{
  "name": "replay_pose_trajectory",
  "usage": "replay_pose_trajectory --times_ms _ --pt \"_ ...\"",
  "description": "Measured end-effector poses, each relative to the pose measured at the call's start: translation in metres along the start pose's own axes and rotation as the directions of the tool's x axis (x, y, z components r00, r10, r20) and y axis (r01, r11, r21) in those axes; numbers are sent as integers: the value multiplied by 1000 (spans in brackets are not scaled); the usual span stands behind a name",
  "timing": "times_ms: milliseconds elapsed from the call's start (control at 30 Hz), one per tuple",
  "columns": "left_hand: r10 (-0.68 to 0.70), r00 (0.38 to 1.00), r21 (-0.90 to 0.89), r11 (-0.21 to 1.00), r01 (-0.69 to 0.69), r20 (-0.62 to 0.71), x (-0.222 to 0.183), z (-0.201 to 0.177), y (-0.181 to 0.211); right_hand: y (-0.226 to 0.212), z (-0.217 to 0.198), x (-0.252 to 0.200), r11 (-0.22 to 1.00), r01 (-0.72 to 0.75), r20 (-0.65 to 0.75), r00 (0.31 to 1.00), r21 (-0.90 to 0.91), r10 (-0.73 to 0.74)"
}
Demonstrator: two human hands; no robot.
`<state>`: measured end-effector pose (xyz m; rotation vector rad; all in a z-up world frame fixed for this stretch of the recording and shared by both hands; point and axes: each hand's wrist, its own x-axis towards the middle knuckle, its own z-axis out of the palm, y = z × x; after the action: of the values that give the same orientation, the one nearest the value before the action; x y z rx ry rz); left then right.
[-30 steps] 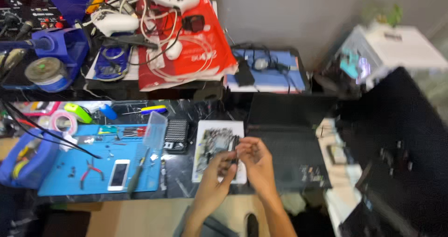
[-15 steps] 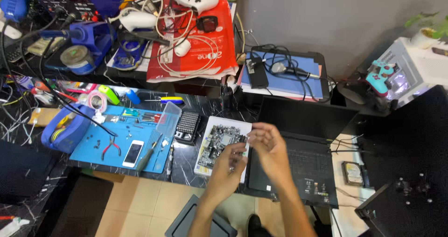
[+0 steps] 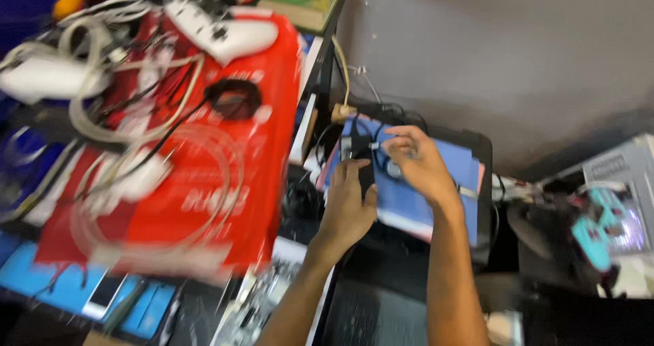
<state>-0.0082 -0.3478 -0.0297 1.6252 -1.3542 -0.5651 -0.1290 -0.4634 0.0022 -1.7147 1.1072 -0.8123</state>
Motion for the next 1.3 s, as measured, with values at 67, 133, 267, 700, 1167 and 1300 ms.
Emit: replay_pose_trajectory --times_ms 67,133,267,700,1167,1300 --pt "-80 996 181 980 84 -27 47 22 -11 42 0 87 989 -6 64 998 -147 15" --pt "-160 985 357 919 170 -58 80 39 -25 72 6 152 958 -6 125 991 -288 43" --pt "-142 978 678 705 209 -155 142 52 -54 103 18 245 876 87 245 969 -473 35" --pt "-530 842 479 768 426 101 289 72 -250 205 45 352 736 256 631 721 -627 287" --pt "-600 749 371 787 492 280 299 100 -261 241 83 374 463 557 669 735 -689 111" --pt "-633 730 373 762 529 258 293 100 -275 242 91 382 540 554 701 706 -634 98"
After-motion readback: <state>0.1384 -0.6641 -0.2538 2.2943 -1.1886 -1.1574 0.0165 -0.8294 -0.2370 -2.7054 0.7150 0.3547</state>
